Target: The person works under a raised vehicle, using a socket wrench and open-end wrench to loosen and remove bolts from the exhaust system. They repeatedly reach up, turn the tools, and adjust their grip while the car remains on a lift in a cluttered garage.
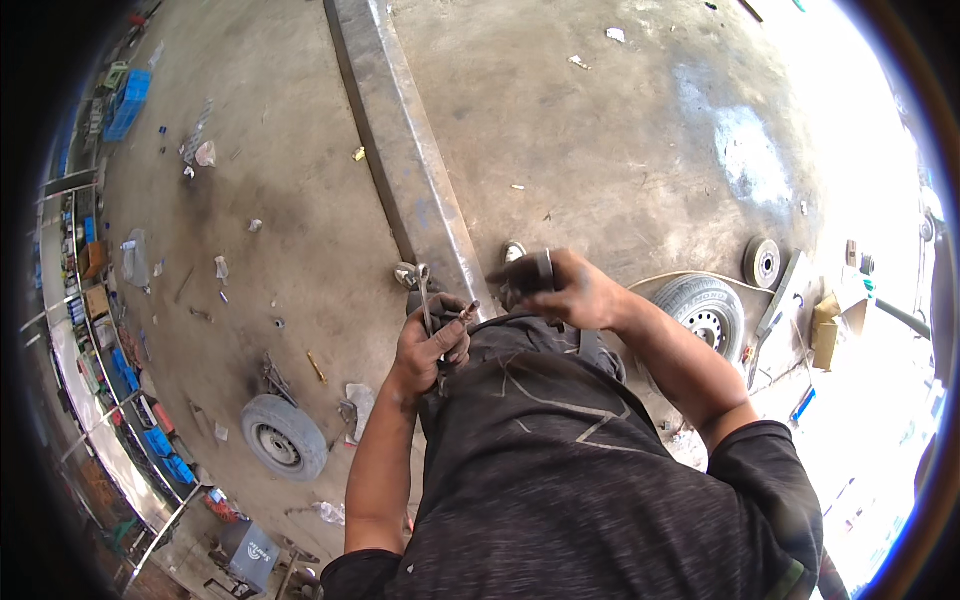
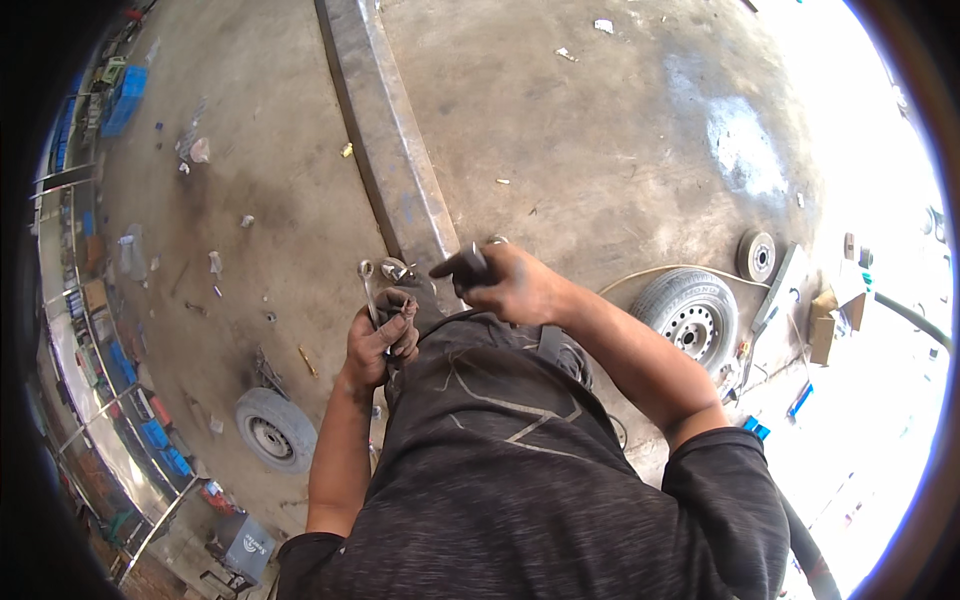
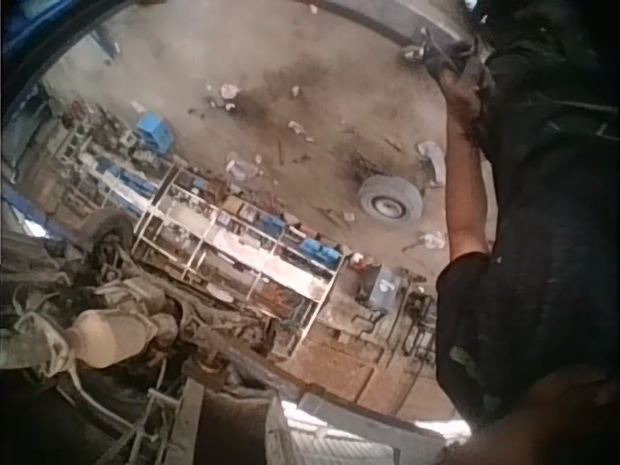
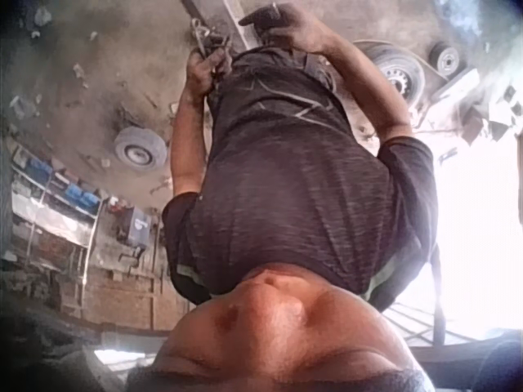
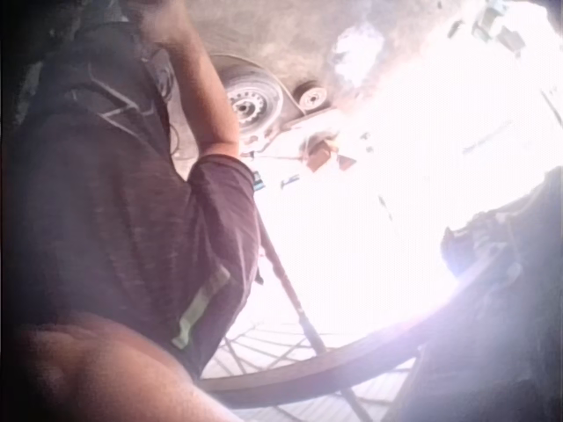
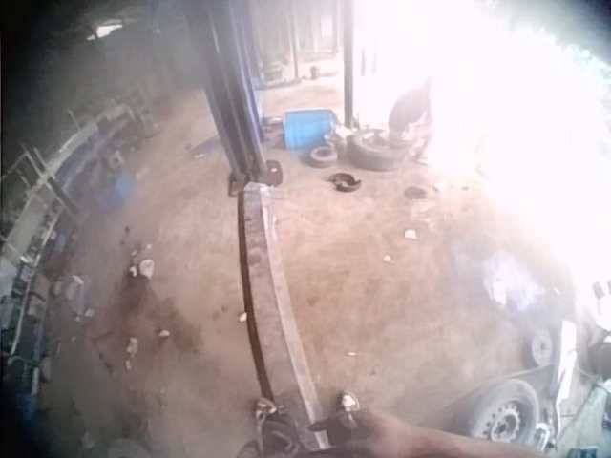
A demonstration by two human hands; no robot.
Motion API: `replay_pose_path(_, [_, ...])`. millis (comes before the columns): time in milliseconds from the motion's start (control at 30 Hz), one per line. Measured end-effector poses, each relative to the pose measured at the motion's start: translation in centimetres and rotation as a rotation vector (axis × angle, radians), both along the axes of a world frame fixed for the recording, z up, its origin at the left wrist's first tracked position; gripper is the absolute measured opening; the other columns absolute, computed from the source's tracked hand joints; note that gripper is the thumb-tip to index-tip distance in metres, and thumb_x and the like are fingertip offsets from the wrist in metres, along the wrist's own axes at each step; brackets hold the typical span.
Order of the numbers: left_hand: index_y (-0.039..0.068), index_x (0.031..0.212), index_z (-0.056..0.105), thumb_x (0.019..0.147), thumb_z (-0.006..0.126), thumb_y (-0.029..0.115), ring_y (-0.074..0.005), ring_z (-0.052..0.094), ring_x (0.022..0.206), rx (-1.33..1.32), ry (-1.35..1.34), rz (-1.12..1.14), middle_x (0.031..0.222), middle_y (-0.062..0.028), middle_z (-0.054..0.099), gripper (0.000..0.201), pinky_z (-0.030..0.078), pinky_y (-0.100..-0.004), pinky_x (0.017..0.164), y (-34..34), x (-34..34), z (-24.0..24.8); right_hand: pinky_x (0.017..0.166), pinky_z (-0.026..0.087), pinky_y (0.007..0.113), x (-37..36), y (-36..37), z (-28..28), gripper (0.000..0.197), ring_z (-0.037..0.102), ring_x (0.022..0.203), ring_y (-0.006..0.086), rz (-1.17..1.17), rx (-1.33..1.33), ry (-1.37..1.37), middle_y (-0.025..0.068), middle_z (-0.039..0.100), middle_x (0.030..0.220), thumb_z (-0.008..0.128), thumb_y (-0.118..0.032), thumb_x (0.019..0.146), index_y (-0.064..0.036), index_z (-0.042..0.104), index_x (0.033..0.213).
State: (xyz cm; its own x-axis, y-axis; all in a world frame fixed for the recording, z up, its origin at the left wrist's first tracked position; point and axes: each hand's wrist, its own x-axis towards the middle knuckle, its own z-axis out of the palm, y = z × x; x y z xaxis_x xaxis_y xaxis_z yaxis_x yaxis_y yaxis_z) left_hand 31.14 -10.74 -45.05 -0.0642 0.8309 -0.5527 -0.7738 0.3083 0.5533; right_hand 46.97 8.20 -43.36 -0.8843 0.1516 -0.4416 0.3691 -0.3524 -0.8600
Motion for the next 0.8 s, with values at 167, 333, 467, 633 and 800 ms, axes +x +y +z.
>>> replay_pose_path(167, [0.002,0.103,0.049,0.086,0.059,0.012,-0.0095,0.043,0.052,0.022,-0.036,-0.008,0.084,-0.0036,0.051,0.022,0.036,-0.0246,0.046,0.1,-0.1,0.4,0.063,0.039,0.022,1.3,0.4,2.4,0.047,0.049,0.070,0.0085,0.078,-0.325,0.039,0.0007,0.054,0.077,0.042,0.008,0.066,0.0013,0.058,0.110])
replay_pose_path(333, [0.004,0.099,0.048,0.085,0.061,0.021,-0.0085,0.036,0.047,0.000,0.066,-0.001,0.066,-0.0005,0.044,0.026,0.030,-0.0237,0.042,0.9,0.4,2.1,0.061,0.040,0.023,1.4,0.5,2.7,0.038,0.048,0.069,0.0084,0.137,-0.233,0.229,0.0014,0.054,0.077,0.043,0.006,0.080,0.0011,0.054,0.116])
replay_pose_path(467, [0.002,0.099,0.048,0.084,0.063,0.022,-0.0084,0.037,0.046,0.032,0.088,-0.029,0.067,-0.0013,0.044,0.029,0.029,-0.0231,0.040,1.0,0.3,3.7,0.058,0.040,0.023,1.1,0.1,3.8,0.032,0.050,0.067,0.0084,0.070,-0.177,0.254,0.0039,0.057,0.080,0.047,-0.004,0.089,0.0018,0.050,0.120])
replay_pose_path(633, [0.002,0.099,0.047,0.083,0.063,0.021,-0.0082,0.037,0.046,0.048,0.113,-0.055,0.071,-0.0028,0.046,0.030,0.029,-0.0229,0.040,1.0,0.5,5.0,0.050,0.039,0.022,1.7,0.7,2.7,0.033,0.050,0.054,0.0088,0.042,-0.452,0.223,0.0086,0.062,0.089,0.050,-0.017,0.092,0.0034,0.049,0.118])
replay_pose_path(800, [0.002,0.101,0.047,0.083,0.063,0.019,-0.0079,0.039,0.047,0.065,0.045,-0.117,0.080,-0.0049,0.047,0.030,0.031,-0.0228,0.041,1.6,0.6,5.9,0.046,0.038,0.020,1.8,0.8,2.5,0.030,0.047,0.048,0.0085,-0.012,-0.544,0.242,0.0108,0.064,0.078,0.050,-0.022,0.092,0.0047,0.056,0.102])
